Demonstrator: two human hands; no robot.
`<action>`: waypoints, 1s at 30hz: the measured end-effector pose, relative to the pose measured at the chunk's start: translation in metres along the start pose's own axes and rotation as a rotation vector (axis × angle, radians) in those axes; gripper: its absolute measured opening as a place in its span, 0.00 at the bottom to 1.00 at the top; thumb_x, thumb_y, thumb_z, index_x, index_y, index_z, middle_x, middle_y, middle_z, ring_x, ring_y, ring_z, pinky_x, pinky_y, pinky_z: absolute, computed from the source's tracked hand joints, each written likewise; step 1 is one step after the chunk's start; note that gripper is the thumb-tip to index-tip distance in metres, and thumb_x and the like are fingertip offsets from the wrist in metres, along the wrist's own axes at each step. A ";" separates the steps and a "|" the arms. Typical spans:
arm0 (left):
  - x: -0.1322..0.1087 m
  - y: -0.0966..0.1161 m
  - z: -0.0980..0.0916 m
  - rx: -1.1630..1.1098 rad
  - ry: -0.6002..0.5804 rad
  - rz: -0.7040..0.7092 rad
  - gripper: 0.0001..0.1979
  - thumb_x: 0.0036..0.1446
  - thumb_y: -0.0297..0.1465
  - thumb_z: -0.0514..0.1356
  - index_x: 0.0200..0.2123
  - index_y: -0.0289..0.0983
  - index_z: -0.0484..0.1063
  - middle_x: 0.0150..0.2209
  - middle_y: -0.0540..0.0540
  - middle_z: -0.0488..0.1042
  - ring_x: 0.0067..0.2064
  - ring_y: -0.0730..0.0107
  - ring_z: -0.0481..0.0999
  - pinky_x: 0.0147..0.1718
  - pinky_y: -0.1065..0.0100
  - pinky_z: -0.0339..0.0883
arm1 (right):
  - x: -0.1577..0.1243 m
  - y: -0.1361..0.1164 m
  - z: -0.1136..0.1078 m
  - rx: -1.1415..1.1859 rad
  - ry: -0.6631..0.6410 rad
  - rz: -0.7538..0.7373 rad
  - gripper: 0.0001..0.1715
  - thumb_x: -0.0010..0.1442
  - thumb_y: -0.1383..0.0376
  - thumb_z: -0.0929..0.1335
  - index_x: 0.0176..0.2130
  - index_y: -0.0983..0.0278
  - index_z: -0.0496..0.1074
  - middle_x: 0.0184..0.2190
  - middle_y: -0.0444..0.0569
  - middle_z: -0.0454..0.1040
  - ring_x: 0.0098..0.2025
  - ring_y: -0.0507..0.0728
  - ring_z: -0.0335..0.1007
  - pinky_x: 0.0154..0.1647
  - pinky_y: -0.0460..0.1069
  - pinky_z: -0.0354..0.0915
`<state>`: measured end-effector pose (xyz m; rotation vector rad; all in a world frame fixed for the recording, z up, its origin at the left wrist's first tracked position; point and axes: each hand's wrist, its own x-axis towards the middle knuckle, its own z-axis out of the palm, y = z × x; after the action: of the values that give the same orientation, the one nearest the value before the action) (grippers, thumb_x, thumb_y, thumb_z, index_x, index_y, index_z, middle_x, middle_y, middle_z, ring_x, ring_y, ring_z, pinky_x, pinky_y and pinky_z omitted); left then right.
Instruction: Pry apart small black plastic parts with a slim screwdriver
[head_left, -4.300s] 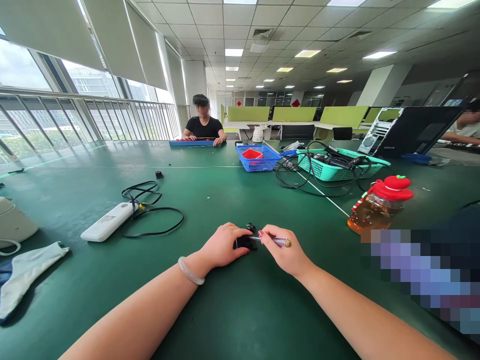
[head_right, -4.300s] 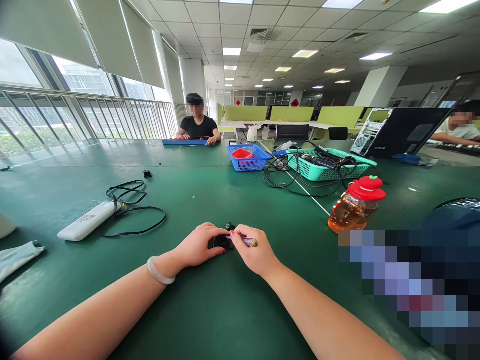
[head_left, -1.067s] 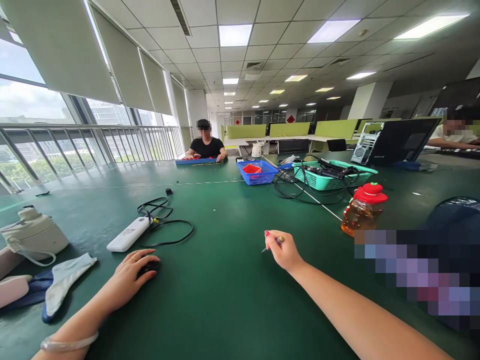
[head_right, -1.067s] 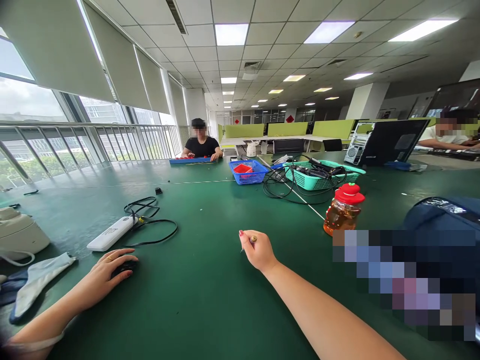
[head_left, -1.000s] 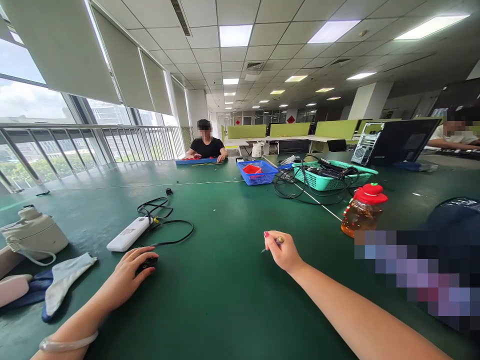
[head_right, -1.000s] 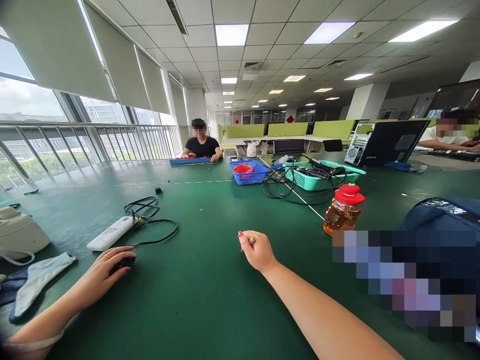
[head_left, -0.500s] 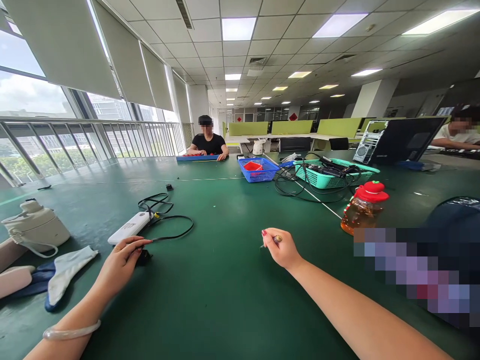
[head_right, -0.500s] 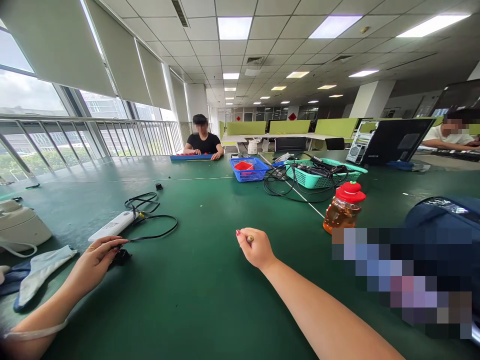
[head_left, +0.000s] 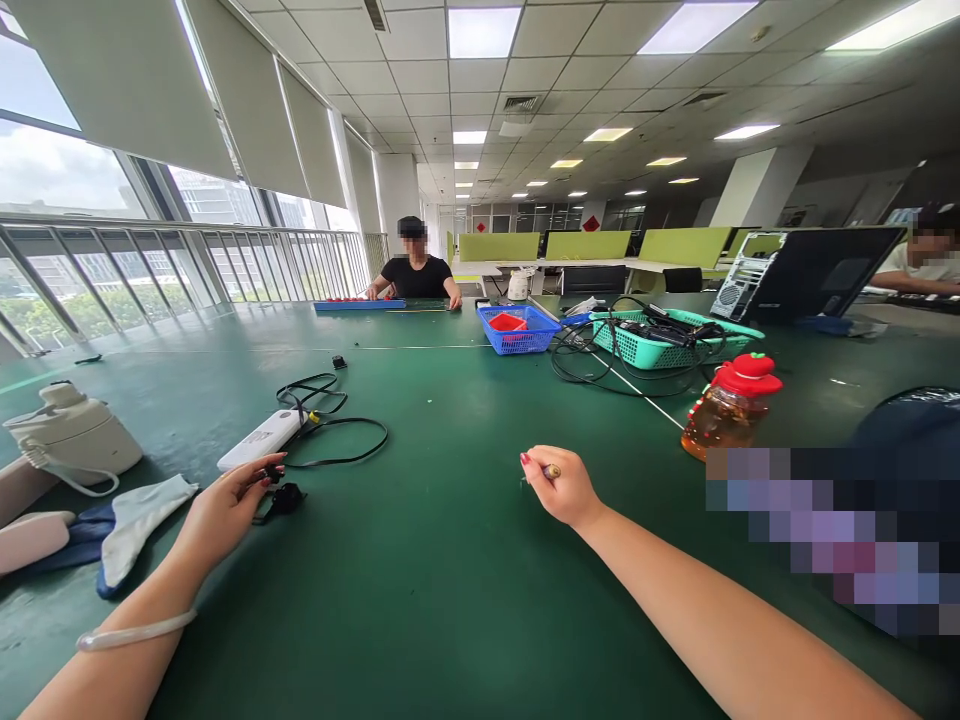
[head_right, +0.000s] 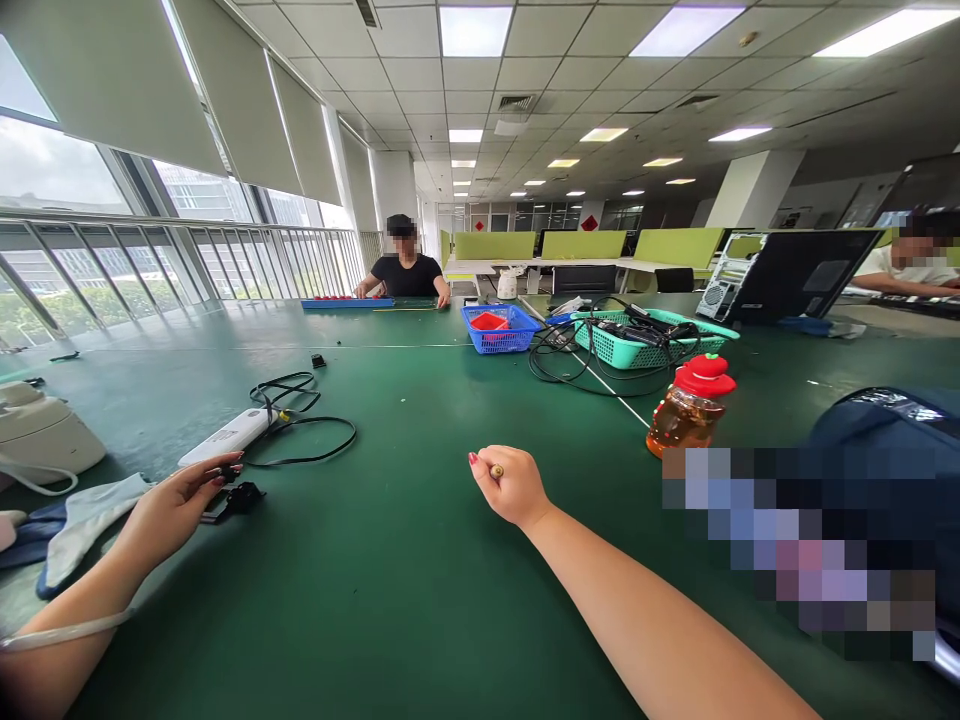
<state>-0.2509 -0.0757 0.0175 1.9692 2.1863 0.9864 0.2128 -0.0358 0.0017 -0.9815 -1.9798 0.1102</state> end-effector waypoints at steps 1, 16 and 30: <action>0.000 0.001 0.000 0.013 0.002 0.004 0.26 0.55 0.40 0.50 0.53 0.39 0.73 0.47 0.42 0.80 0.47 0.56 0.79 0.43 0.63 0.72 | 0.000 0.000 0.000 0.000 -0.004 0.002 0.27 0.68 0.57 0.56 0.18 0.60 0.50 0.16 0.42 0.57 0.20 0.51 0.53 0.24 0.48 0.51; -0.006 0.015 0.002 0.281 -0.058 0.038 0.25 0.56 0.45 0.50 0.49 0.41 0.77 0.46 0.42 0.80 0.40 0.55 0.79 0.39 0.61 0.73 | 0.001 -0.003 -0.001 0.009 0.008 -0.035 0.26 0.68 0.59 0.57 0.19 0.61 0.48 0.16 0.41 0.55 0.19 0.50 0.51 0.24 0.48 0.50; -0.009 0.024 0.006 0.272 -0.079 0.015 0.26 0.57 0.43 0.49 0.53 0.40 0.73 0.43 0.42 0.79 0.40 0.57 0.79 0.41 0.62 0.71 | 0.003 -0.023 -0.007 -0.128 0.190 -0.293 0.08 0.64 0.66 0.63 0.34 0.60 0.71 0.30 0.47 0.72 0.32 0.54 0.68 0.34 0.48 0.62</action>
<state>-0.2257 -0.0817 0.0208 2.0930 2.3717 0.6269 0.2034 -0.0519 0.0179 -0.7407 -1.9480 -0.2658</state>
